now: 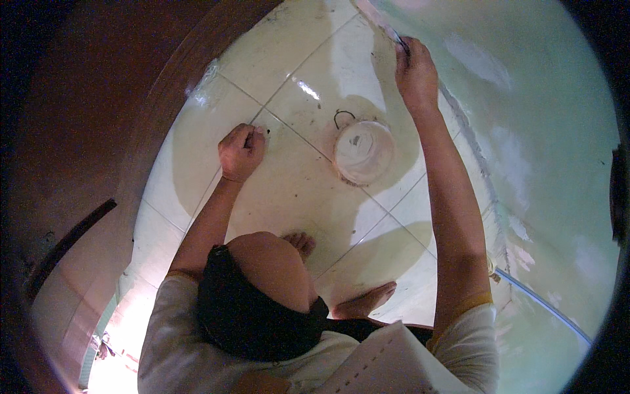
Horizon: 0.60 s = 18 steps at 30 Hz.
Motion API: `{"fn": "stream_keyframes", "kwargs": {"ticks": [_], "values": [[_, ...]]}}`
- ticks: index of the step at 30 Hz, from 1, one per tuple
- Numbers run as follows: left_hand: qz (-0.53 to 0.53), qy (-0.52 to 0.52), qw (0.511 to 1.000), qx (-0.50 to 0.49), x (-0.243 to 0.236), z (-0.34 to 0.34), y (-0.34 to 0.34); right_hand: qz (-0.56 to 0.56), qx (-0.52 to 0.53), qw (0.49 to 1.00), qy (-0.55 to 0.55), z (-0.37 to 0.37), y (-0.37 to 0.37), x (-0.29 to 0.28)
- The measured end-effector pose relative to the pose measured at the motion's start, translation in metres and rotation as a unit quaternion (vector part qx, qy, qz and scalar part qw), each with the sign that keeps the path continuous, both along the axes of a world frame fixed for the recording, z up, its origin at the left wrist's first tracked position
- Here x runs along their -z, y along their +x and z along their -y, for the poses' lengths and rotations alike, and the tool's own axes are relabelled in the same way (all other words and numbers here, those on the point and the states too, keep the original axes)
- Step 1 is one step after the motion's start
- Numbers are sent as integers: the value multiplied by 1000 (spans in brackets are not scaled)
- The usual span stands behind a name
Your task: The person patches a wall by applying white putty from a bowl using a scraper.
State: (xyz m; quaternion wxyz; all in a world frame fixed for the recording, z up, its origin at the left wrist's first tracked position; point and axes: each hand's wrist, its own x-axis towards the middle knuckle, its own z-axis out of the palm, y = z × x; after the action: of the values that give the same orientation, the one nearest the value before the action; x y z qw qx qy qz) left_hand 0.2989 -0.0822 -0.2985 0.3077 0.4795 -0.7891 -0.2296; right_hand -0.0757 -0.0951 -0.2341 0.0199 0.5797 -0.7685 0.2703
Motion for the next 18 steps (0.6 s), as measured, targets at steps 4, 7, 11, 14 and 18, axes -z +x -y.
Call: {"fn": "stream_keyframes", "kwargs": {"ticks": [4,7,11,14,18], "values": [[-7,1,1000,0,-1,-1,1,-14,64,997,40,18,-5,-3],[10,-4,1000,0,0,-1,4,-43,82,995,48,-10,-20,-14],[12,-1,1000,12,-1,1,2,-15,83,996,27,-55,-23,-23],[-15,2,1000,6,-3,0,0,3,35,999,-1,-58,-14,-19],[-19,31,999,-18,-6,-3,-1,126,59,988,64,-35,-3,-17]]}}
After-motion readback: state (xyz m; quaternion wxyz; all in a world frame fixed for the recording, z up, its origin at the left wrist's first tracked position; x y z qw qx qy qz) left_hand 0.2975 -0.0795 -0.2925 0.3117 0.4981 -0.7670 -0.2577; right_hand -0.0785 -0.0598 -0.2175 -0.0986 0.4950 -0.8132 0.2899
